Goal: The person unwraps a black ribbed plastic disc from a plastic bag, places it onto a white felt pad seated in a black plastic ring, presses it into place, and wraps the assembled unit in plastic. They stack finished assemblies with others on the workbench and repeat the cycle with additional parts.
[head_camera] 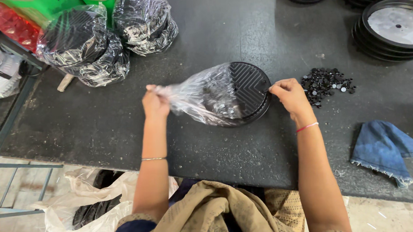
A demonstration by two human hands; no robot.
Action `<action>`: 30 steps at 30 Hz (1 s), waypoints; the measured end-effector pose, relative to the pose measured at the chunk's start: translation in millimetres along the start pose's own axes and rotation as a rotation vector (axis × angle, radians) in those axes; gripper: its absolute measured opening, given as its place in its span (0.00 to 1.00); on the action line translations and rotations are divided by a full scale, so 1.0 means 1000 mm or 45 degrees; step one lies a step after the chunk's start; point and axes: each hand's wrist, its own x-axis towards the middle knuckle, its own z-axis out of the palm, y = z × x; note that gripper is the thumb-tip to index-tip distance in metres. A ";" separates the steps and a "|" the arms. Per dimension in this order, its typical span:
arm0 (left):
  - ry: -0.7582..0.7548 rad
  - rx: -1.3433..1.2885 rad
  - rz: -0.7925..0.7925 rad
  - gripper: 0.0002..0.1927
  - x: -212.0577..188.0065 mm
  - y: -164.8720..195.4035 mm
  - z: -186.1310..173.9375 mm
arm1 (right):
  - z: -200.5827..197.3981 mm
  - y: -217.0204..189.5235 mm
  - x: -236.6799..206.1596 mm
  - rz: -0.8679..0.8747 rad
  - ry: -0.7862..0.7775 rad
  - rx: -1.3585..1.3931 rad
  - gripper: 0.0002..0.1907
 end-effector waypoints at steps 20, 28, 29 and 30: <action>0.134 2.537 1.076 0.08 -0.090 0.060 -0.032 | -0.008 -0.002 -0.001 0.053 0.014 -0.136 0.14; -0.379 2.074 1.028 0.07 -0.150 0.017 0.030 | 0.042 -0.137 -0.155 -0.732 -0.101 -0.167 0.28; -0.466 2.038 0.937 0.06 -0.157 -0.001 0.041 | 0.049 -0.151 -0.169 -1.021 -0.202 -0.394 0.31; -0.584 1.737 0.731 0.06 -0.164 -0.018 0.050 | 0.066 -0.163 -0.193 -0.923 -0.223 -0.495 0.33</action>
